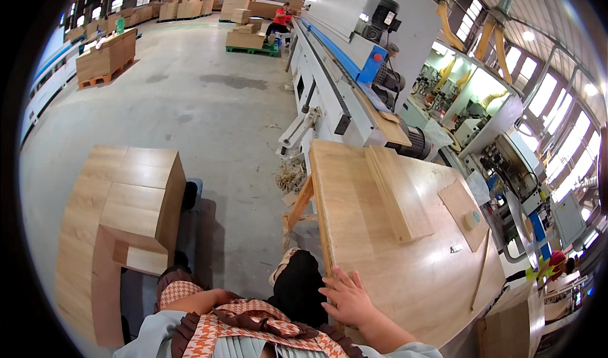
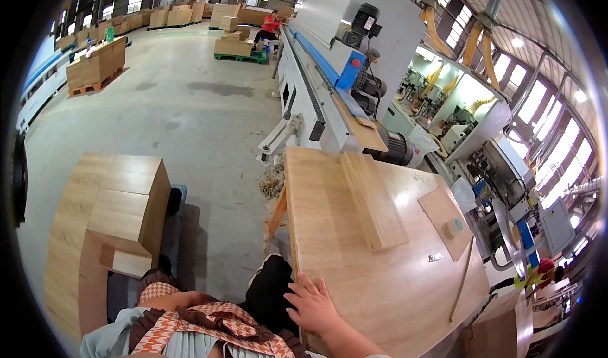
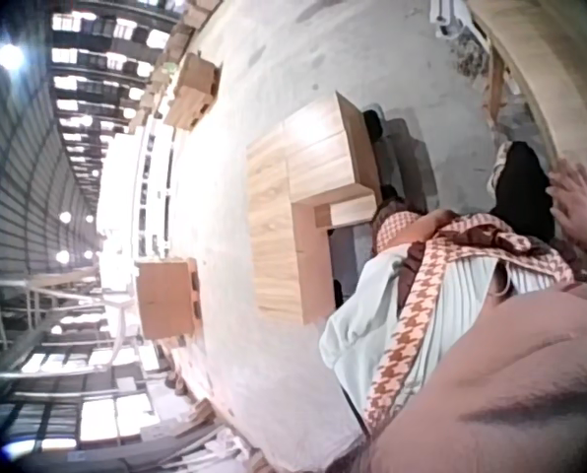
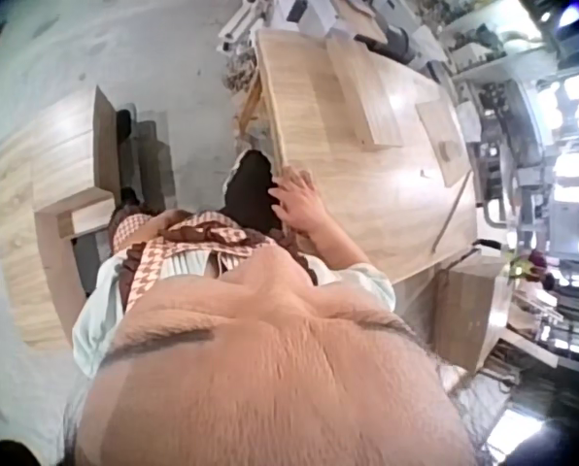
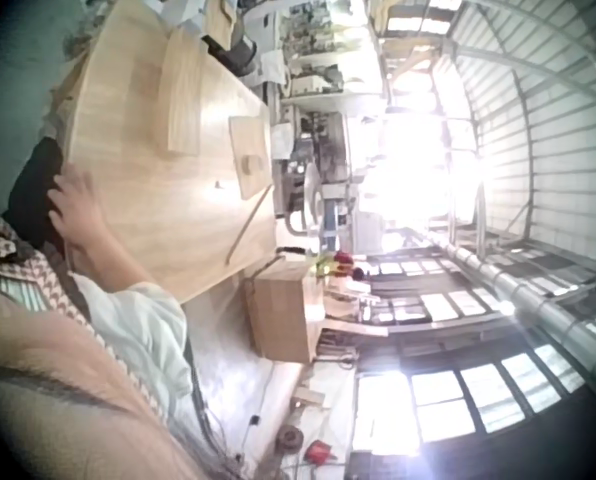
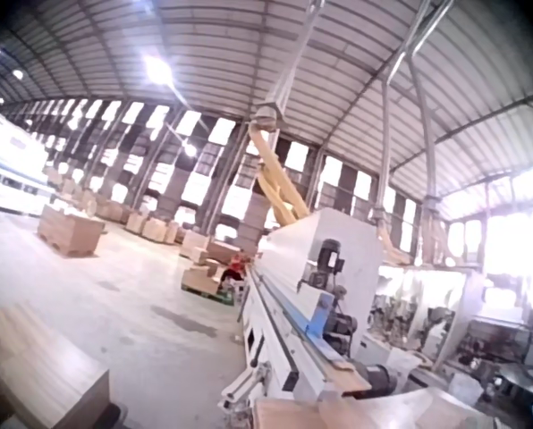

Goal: The person picks up wooden planks from a table and stacks them onto a pallet by hand. They then move a plastic stool, sit down to gather and align more wooden planks on the table, and stack them onto the pallet.

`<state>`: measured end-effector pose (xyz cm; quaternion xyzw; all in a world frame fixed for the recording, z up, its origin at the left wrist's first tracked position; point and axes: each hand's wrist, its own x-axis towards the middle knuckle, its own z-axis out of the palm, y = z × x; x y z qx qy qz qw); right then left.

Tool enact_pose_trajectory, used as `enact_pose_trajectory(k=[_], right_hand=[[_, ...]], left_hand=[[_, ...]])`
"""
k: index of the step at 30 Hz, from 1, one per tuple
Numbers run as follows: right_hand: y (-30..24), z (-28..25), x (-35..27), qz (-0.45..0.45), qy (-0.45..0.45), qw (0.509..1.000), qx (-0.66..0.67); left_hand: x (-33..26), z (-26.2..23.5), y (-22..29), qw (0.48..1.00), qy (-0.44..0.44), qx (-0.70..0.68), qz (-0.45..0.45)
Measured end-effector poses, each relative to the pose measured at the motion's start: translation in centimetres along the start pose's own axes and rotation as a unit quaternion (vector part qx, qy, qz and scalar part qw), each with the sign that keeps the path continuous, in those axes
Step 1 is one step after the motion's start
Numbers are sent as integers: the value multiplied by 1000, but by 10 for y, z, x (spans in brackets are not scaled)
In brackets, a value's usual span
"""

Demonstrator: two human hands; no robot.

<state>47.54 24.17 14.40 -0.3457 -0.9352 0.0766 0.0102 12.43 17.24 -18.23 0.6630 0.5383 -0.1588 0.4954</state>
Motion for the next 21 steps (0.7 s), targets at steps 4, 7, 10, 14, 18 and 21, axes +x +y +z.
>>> enact_pose_trajectory(k=[4, 7, 10, 14, 18, 21], right_hand=[[6, 2, 4, -10, -2, 1000, 0], [10, -8, 5, -9, -27, 999, 32], [37, -17, 4, -15, 93, 972, 213], [74, -43, -8, 70, 297, 939, 156], [148, -39, -29, 193, 455, 866, 80], [196, -43, -42, 335, 511, 769, 189]], left_hand=[[-8, -3, -7, 1000, -5, -5, -13], [-10, -4, -16, 1000, -6, -18, -22], [-12, -10, -20, 999, -13, -24, -29], [-14, -17, -23, 999, -25, -24, -36], [-9, -29, -21, 999, -28, -19, -42], [-11, -35, -21, 998, -30, -17, -49]])
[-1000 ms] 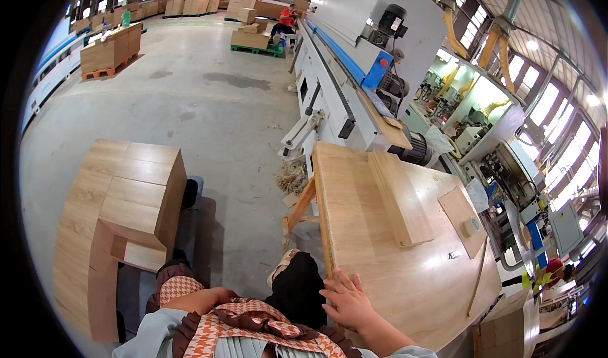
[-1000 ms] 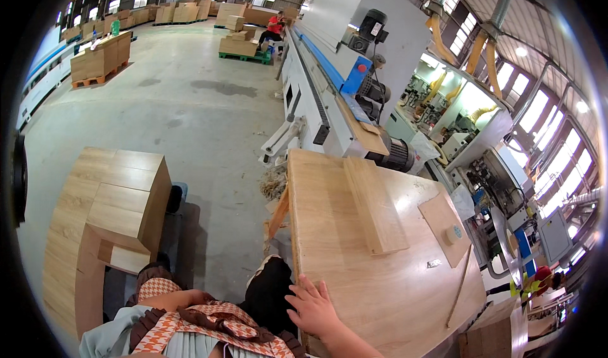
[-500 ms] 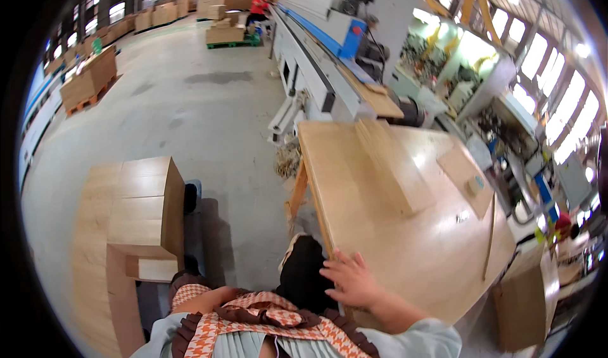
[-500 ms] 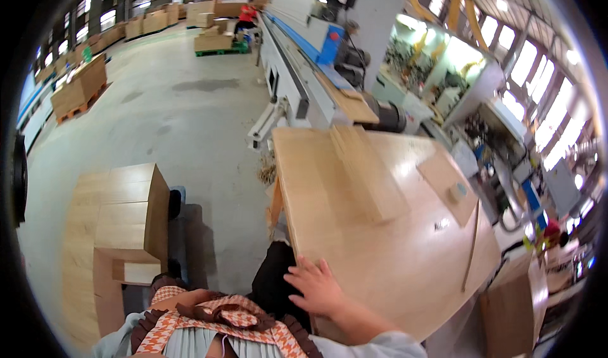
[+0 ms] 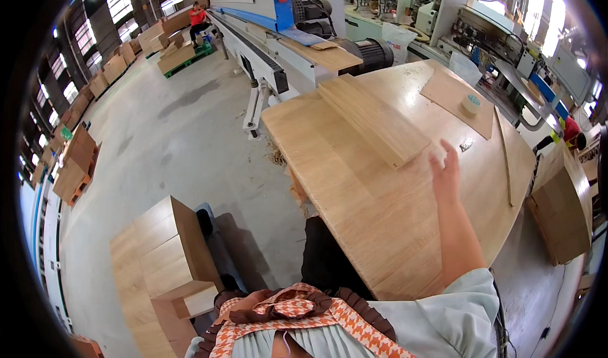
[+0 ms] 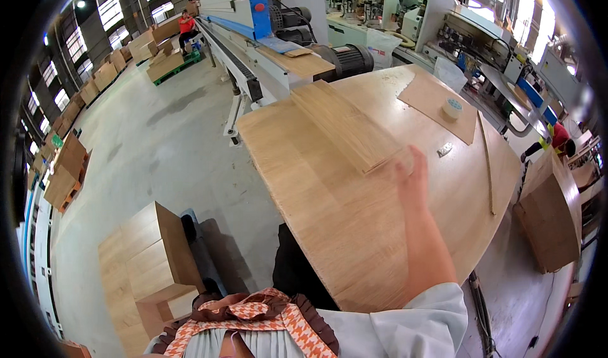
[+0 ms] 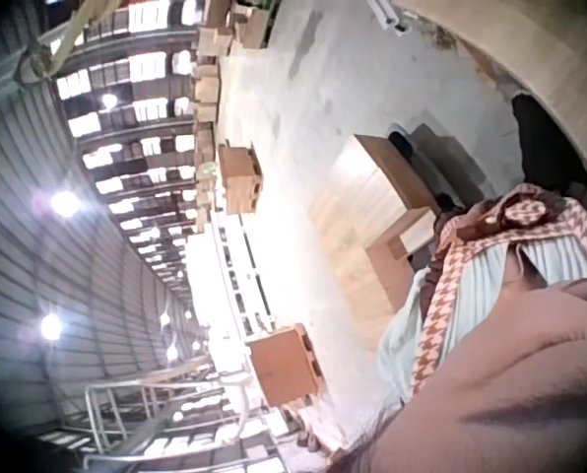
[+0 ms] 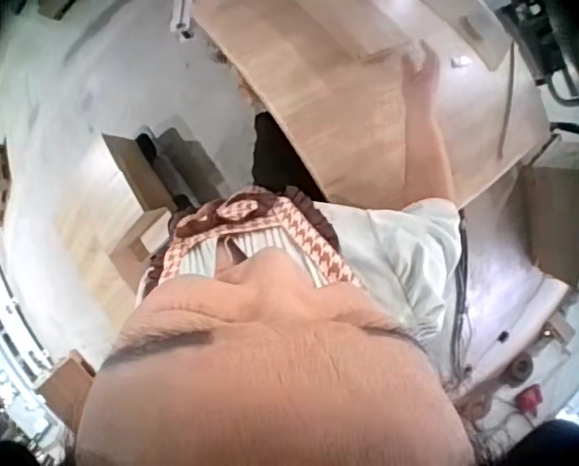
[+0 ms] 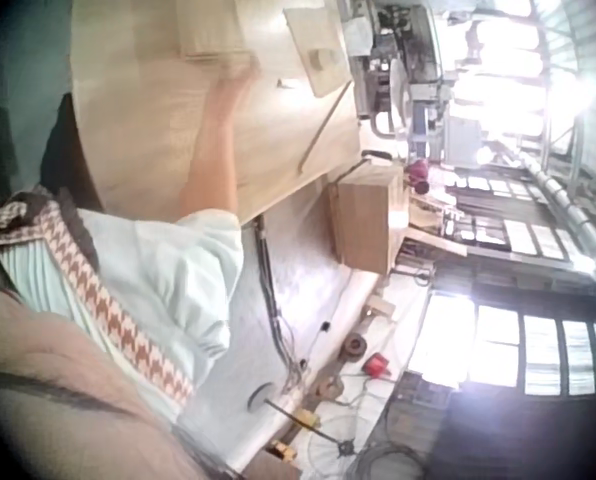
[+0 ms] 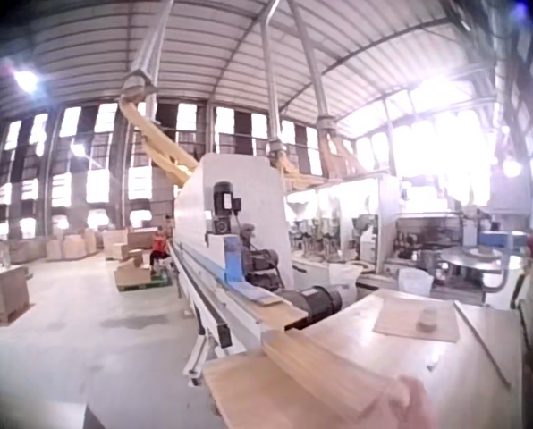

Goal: The person picks up wooden planks from a table and stacks them onto a pallet by hand. They then move a plastic stool, sit down to gather and align more wooden planks on the table, and stack them onto the pallet.

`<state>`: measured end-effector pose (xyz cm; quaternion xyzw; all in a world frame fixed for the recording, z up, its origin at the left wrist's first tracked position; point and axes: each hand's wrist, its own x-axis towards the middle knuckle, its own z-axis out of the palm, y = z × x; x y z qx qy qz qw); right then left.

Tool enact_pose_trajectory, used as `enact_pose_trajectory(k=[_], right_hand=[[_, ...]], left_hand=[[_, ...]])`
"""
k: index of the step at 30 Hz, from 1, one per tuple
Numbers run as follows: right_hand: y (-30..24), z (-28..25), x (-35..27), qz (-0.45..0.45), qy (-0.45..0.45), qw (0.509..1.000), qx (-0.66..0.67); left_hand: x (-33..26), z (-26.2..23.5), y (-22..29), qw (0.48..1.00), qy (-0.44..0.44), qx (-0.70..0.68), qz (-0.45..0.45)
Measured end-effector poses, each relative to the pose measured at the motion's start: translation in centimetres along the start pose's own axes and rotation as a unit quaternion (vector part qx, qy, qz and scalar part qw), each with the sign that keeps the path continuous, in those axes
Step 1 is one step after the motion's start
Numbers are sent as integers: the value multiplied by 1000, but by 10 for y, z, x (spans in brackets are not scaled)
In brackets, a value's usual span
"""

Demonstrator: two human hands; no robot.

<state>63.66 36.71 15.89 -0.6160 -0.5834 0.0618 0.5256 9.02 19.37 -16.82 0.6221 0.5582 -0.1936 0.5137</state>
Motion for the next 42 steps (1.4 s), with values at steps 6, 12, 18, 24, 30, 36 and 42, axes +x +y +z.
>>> enact_pose_trajectory(k=[6, 12, 18, 24, 30, 36, 42], right_hand=[[62, 12, 34, 304, 87, 904, 286], [72, 50, 37, 255, 53, 931, 256], [108, 68, 43, 216, 74, 962, 146], [108, 70, 40, 188, 88, 967, 146], [100, 56, 38, 233, 71, 950, 194], [81, 55, 35, 227, 92, 943, 227], [92, 50, 40, 241, 78, 950, 181]], left_hand=[[-8, -2, 1, 1000, 4, -6, 2], [-15, 10, 5, 1000, 16, -25, 3], [-11, 20, 5, 999, 27, -41, 6], [-7, 23, 6, 998, 42, -54, 17], [-6, 23, 5, 997, 43, -58, 18], [-10, 17, 5, 997, 42, -58, 3], [-3, 14, 5, 998, 31, -56, 5]])
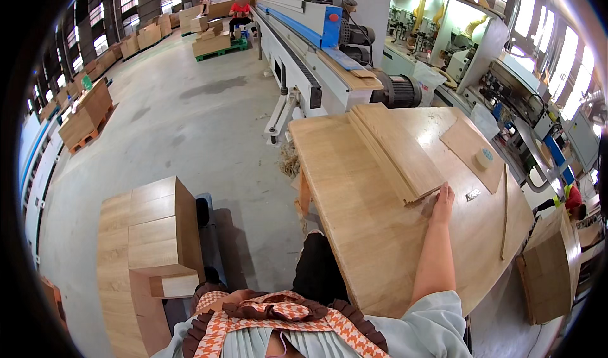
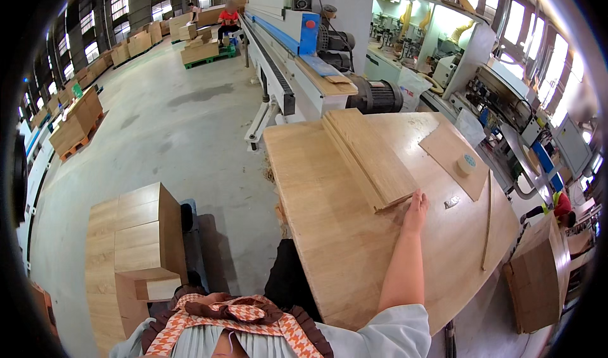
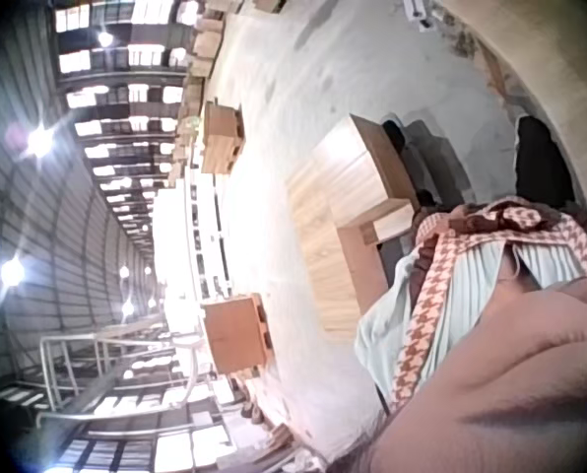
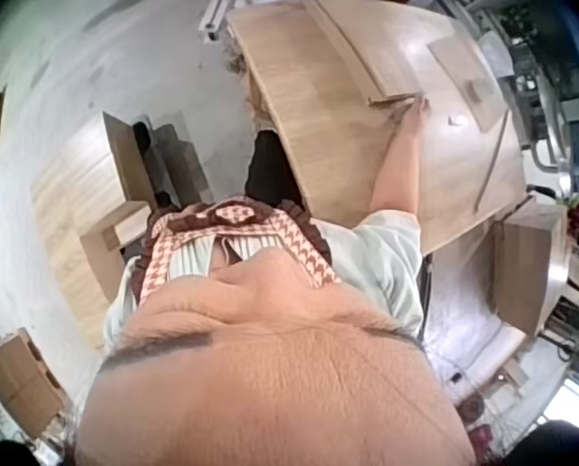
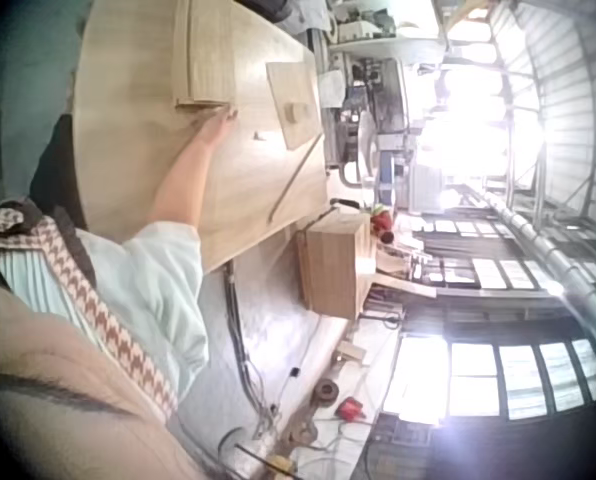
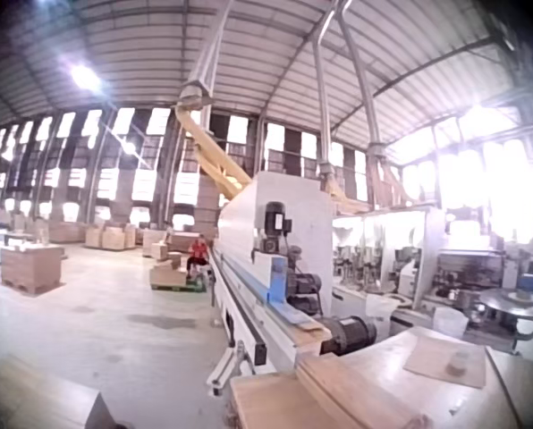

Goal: The person picks up wooden planks from a table and stacks them onto a pallet by hand. They then move a plastic stool, sit down to gather and align more wooden planks on the table, and stack them onto the pallet.

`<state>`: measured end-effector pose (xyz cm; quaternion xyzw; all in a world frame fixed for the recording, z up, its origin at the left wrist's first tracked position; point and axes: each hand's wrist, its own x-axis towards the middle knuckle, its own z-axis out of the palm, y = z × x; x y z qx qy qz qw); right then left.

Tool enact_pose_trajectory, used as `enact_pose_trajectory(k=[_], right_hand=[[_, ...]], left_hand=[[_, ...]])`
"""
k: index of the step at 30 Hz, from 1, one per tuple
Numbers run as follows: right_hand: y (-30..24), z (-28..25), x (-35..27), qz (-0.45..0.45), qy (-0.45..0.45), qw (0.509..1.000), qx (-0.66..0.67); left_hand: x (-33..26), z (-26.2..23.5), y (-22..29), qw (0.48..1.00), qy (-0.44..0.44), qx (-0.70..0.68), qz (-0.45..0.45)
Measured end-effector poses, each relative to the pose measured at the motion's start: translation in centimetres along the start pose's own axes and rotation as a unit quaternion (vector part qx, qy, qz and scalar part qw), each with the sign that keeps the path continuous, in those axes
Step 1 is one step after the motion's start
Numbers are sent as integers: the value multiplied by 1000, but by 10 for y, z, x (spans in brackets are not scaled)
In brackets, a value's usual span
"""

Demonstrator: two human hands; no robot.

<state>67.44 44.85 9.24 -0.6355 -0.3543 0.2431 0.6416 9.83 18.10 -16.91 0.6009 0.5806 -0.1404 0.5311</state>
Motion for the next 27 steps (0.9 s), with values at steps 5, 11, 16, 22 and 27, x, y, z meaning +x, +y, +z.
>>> enact_pose_trajectory(k=[5, 11, 16, 22, 27], right_hand=[[-24, 3, -14, 47, -21, 997, 58], [-41, 28, -16, 87, -25, 995, 49], [-51, 22, -20, 109, -52, 993, 11], [-49, 30, -25, 63, -50, 995, 64], [-42, 19, -20, 74, -51, 995, 41]], left_hand=[[9, 1, -16, 1000, -6, -13, 3], [21, -62, -2, 923, 207, -325, -10], [-38, -199, 152, 801, 422, -402, 137], [-37, -262, 273, 717, 411, -386, 410], [-20, -253, 376, 781, 374, -202, 458]])
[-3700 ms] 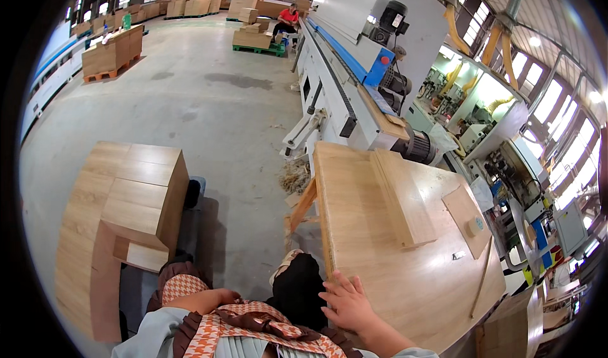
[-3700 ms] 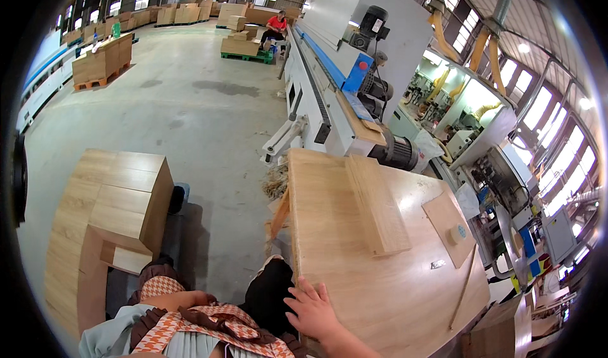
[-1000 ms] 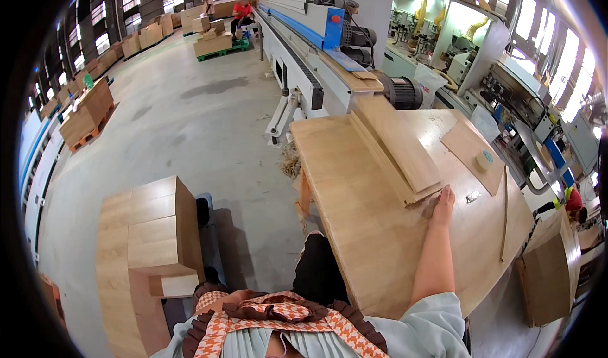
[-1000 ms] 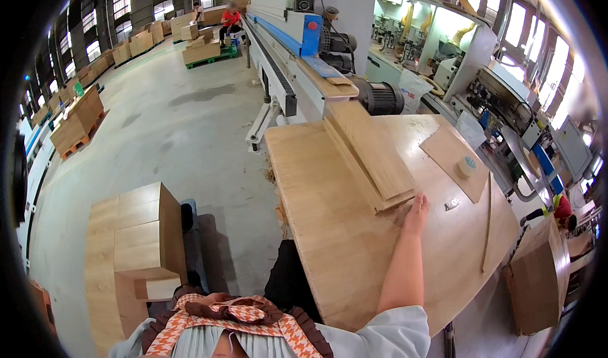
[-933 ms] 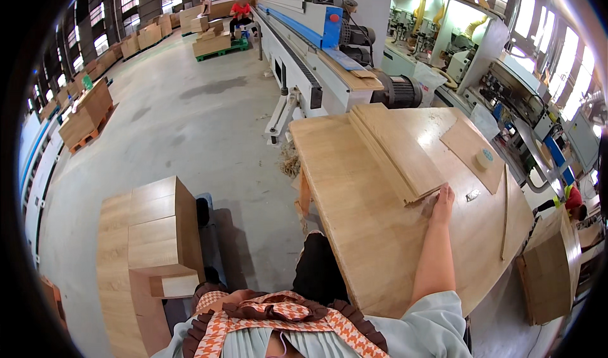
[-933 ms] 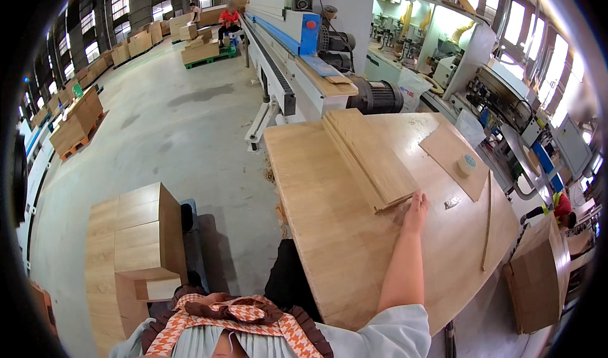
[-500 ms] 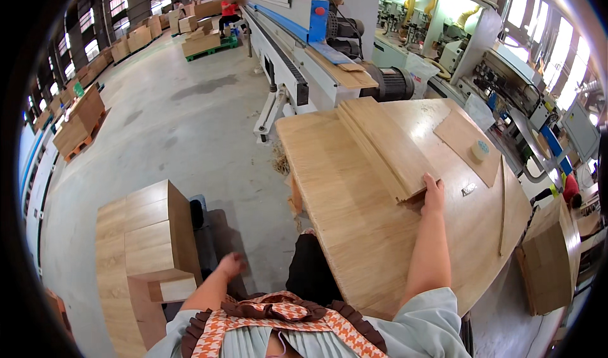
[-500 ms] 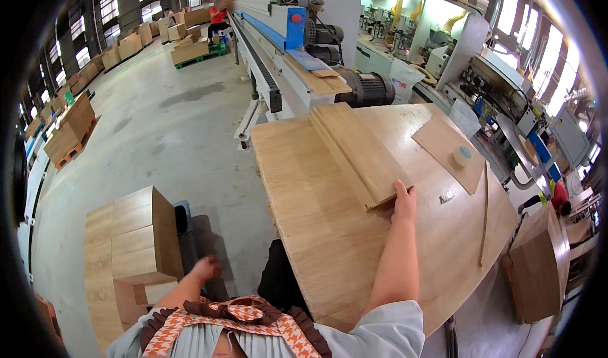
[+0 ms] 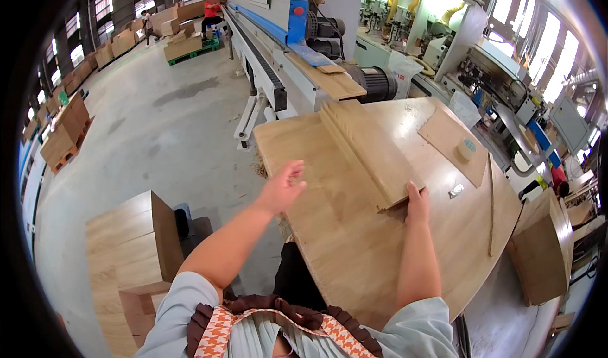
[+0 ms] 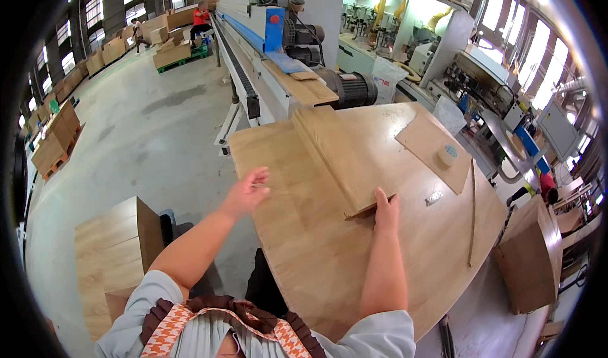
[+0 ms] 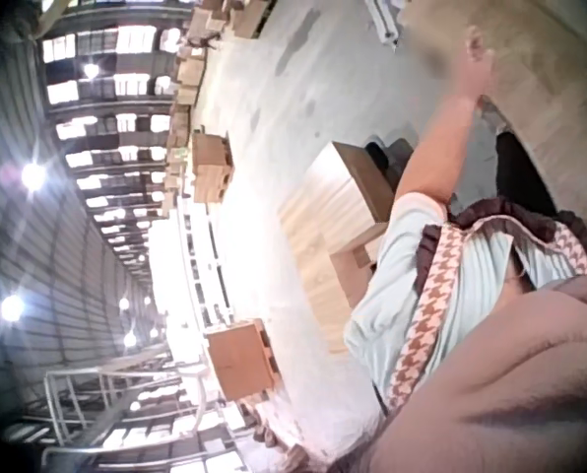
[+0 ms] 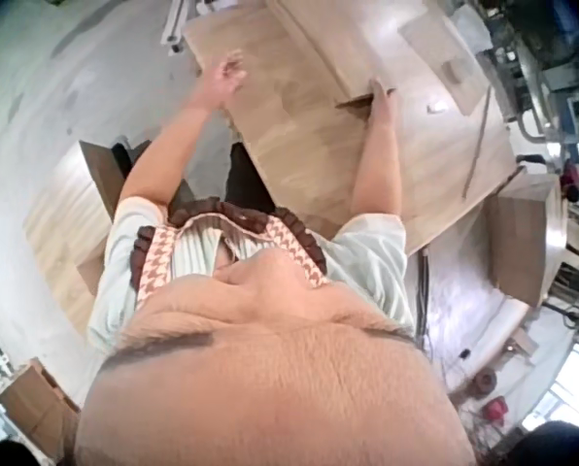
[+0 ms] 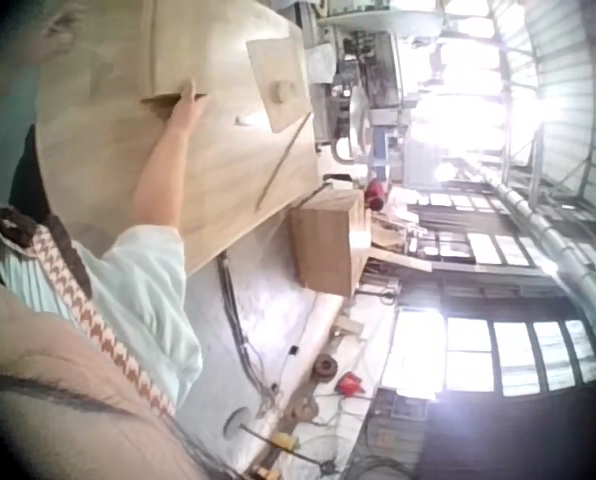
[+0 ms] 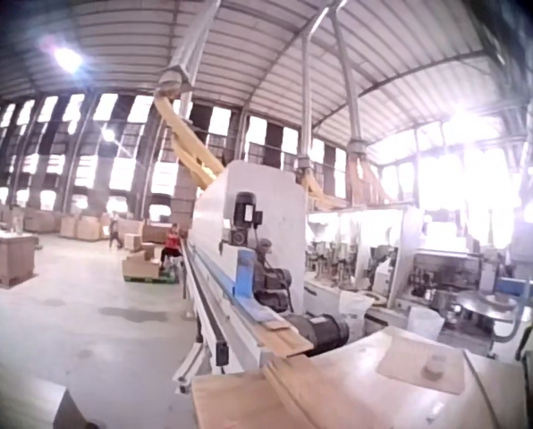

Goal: The person picks up wooden planks from a table and stacks them onto a pallet by hand. They then move a plastic stool, sit down to gather and align more wooden planks on the table, and stack them onto the pallet.

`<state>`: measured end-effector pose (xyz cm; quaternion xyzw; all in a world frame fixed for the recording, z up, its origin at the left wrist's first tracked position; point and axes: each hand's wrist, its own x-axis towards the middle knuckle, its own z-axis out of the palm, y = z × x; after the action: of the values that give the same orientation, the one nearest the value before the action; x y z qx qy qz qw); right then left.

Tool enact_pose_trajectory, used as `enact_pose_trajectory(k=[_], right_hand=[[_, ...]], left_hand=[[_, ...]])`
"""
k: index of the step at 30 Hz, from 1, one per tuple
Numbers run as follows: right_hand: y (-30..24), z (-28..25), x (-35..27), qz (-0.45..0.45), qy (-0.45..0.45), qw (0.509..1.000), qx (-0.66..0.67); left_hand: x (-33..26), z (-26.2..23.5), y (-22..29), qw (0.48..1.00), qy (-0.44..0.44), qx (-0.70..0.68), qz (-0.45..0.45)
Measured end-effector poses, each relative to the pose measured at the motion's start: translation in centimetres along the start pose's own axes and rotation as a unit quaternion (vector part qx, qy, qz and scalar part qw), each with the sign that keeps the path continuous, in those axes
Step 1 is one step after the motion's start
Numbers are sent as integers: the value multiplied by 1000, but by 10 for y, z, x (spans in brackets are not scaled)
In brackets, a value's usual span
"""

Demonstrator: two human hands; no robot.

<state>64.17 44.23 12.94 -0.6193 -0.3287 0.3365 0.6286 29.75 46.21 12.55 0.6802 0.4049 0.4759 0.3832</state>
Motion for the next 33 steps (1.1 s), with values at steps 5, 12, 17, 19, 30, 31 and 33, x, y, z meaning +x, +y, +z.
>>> enact_pose_trajectory(k=[5, 12, 17, 19, 30, 31, 33], right_hand=[[-4, 11, -10, -29, -11, 999, 23], [-12, 17, -15, -19, -31, 999, 21], [-10, 10, -10, 6, -31, 999, 44], [-6, 9, -7, -5, -43, 998, 54], [0, 5, -6, -31, -61, 996, 52], [-3, 7, -8, -32, -62, 996, 52], [-8, 7, -17, 5, -55, 996, 64]], left_hand=[[34, 52, -1, 987, -15, -120, -107], [38, 143, 25, 843, -99, -460, -260], [31, 160, 57, 852, -61, -438, -281], [29, 164, 50, 851, -61, -451, -263], [14, 166, 61, 856, -54, -455, -240], [12, 164, 63, 854, -68, -455, -241], [7, 165, 62, 849, -57, -472, -231]])
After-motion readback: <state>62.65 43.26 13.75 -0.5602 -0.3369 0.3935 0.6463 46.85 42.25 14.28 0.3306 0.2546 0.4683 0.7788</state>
